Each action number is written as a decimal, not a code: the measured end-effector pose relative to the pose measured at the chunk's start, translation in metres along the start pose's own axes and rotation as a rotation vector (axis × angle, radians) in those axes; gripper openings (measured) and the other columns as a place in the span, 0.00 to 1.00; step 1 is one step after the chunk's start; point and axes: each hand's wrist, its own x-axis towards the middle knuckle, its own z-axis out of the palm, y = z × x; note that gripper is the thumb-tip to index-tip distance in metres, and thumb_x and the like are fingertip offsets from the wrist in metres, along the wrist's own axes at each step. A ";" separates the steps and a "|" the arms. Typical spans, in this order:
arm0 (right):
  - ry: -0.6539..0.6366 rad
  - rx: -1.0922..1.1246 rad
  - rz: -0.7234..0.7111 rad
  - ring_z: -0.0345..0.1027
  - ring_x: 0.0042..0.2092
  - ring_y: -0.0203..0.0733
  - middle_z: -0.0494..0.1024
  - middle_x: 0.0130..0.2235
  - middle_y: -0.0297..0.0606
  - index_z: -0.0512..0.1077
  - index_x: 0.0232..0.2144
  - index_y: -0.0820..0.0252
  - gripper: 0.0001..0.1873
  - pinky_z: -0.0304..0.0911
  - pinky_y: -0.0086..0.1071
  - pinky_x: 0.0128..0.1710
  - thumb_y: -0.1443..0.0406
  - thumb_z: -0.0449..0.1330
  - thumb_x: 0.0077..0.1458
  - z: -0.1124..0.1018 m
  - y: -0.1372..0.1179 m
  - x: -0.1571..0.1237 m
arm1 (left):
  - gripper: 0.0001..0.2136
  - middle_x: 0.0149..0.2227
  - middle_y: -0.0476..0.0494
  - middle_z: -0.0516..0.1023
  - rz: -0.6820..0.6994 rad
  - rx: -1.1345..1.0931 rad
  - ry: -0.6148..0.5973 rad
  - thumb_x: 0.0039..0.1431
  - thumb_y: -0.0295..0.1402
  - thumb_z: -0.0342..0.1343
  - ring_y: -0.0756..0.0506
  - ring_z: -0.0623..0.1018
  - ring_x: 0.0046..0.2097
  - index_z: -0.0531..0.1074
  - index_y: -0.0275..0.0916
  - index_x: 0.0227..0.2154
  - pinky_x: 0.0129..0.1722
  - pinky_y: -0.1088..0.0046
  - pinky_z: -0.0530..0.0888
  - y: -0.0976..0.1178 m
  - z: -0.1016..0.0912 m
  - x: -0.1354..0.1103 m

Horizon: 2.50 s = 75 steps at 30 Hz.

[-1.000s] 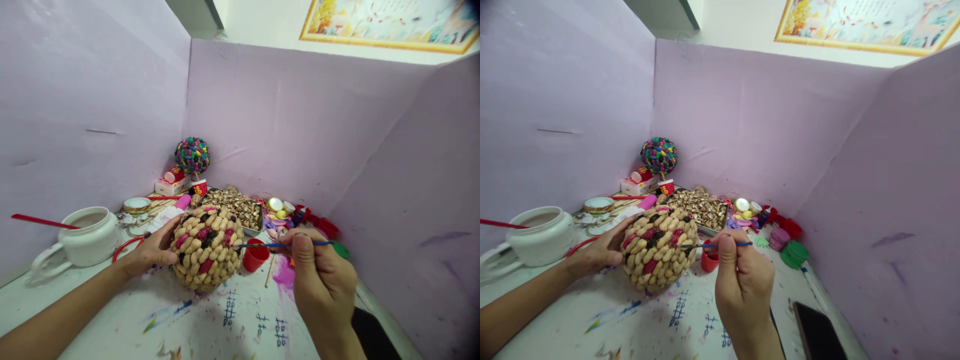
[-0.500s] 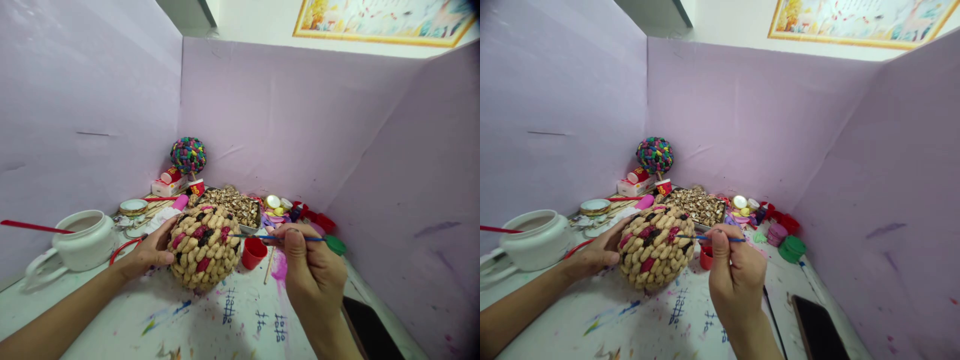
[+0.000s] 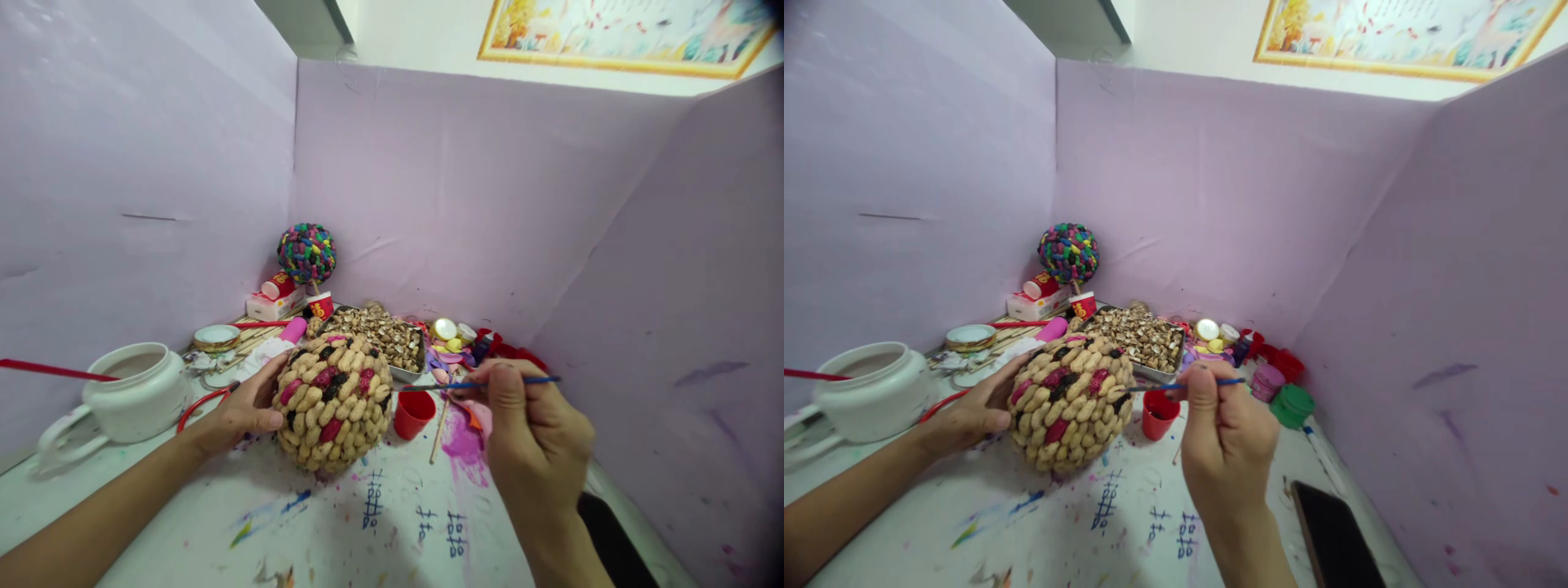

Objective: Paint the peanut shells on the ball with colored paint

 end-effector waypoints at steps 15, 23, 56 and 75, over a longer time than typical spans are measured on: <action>-0.341 -0.371 0.231 0.63 0.16 0.38 0.70 0.13 0.34 0.66 0.14 0.56 0.23 0.48 0.28 0.18 0.53 0.55 0.57 0.038 0.077 -0.015 | 0.51 0.69 0.35 0.55 0.018 -0.005 -0.005 0.43 0.43 0.68 0.25 0.55 0.67 0.47 0.47 0.68 0.61 0.46 0.61 -0.001 -0.001 0.001; -0.097 -0.186 0.260 0.72 0.21 0.39 0.77 0.19 0.36 0.73 0.23 0.60 0.24 0.64 0.29 0.21 0.50 0.53 0.60 0.001 0.030 0.009 | 0.48 0.70 0.37 0.53 0.015 -0.023 0.001 0.42 0.42 0.69 0.25 0.53 0.68 0.53 0.46 0.66 0.61 0.47 0.61 -0.004 -0.004 0.000; -0.059 0.238 0.060 0.75 0.23 0.31 0.79 0.27 0.30 0.74 0.27 0.58 0.12 0.68 0.20 0.21 0.67 0.55 0.62 0.013 0.000 -0.010 | 0.46 0.68 0.39 0.58 -0.020 -0.070 0.036 0.40 0.38 0.70 0.28 0.54 0.68 0.55 0.48 0.64 0.63 0.50 0.58 -0.003 -0.004 -0.001; -0.106 -0.018 -0.266 0.71 0.23 0.28 0.75 0.22 0.28 0.71 0.29 0.59 0.10 0.63 0.20 0.25 0.70 0.53 0.62 0.007 -0.015 -0.006 | 0.48 0.68 0.35 0.57 -0.005 -0.100 0.022 0.39 0.37 0.71 0.25 0.54 0.68 0.54 0.45 0.64 0.61 0.48 0.61 -0.004 -0.003 0.001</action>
